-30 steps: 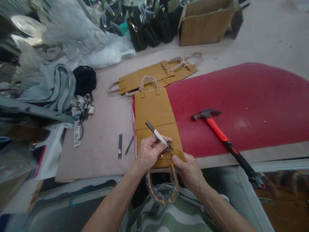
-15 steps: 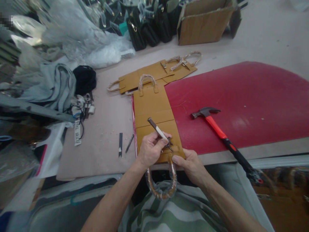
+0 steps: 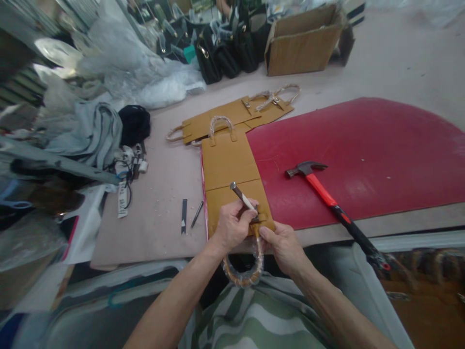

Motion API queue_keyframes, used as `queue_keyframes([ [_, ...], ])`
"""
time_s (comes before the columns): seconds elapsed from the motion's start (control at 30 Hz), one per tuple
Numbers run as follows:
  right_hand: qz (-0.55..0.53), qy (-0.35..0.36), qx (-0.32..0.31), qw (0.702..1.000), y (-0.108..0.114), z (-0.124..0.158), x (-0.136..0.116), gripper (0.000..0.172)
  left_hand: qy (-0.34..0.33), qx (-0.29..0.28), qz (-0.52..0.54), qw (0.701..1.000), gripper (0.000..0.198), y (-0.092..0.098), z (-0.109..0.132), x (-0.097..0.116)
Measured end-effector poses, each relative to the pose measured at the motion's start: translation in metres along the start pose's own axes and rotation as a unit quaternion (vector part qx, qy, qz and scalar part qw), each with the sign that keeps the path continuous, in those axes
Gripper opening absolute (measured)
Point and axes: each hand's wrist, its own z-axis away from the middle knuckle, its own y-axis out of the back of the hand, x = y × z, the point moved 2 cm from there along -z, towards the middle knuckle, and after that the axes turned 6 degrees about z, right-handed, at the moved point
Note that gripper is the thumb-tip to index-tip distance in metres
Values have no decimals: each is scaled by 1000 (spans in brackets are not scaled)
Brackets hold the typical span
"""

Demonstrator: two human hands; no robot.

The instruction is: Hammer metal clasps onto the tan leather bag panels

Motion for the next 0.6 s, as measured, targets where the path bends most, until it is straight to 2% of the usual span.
queue_keyframes([
  [0.33,34,-21,61,997,-5,8,5,34,-34,6,-55,998,17,-4,0,-15],
  [0.6,125,-9,74,989,9,23,13,32,-114,-7,-125,986,16,-10,7,-20],
])
